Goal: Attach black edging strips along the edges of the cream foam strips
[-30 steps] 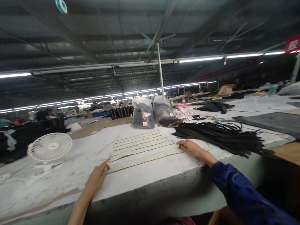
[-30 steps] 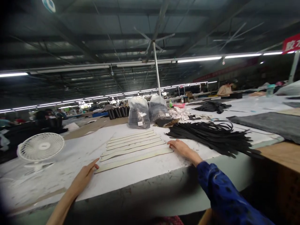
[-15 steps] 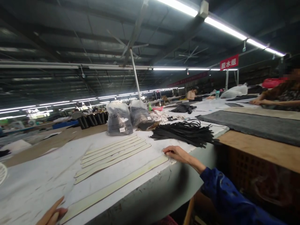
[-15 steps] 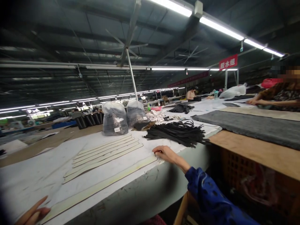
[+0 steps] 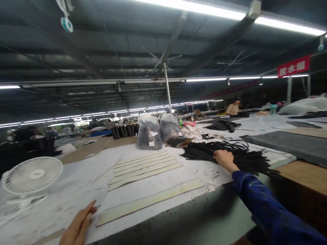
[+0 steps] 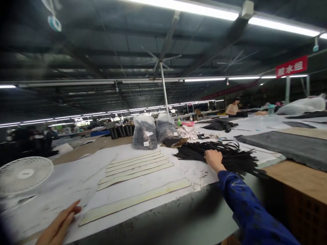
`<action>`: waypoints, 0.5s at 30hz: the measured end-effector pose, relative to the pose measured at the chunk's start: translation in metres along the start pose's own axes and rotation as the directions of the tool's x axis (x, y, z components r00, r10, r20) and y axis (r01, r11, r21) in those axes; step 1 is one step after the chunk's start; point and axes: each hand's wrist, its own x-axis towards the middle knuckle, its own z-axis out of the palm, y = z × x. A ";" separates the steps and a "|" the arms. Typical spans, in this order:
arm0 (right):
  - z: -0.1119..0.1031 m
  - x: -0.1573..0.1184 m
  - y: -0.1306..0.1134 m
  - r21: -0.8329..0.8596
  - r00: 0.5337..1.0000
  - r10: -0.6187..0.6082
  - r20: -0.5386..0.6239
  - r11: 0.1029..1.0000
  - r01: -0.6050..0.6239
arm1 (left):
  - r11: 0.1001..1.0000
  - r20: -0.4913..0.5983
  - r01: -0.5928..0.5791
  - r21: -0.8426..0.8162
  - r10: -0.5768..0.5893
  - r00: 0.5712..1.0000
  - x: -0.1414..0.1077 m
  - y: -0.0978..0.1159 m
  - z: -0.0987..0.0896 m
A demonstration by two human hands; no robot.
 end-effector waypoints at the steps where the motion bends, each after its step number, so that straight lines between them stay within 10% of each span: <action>1: -0.001 0.003 0.000 -0.004 1.000 0.009 0.016 1.000 -0.009 | 1.000 -0.028 -0.011 0.002 0.011 1.000 -0.002 0.006 -0.002; 9: -0.040 0.022 -0.014 0.171 0.985 0.148 -0.084 0.976 -0.132 | 0.996 -0.188 -0.047 -0.071 0.033 0.982 -0.024 0.053 0.000; 15: -0.097 -0.028 -0.067 0.636 0.938 -0.186 -0.294 0.695 0.337 | 0.913 -0.025 0.077 -0.400 -0.095 0.995 -0.056 0.114 0.027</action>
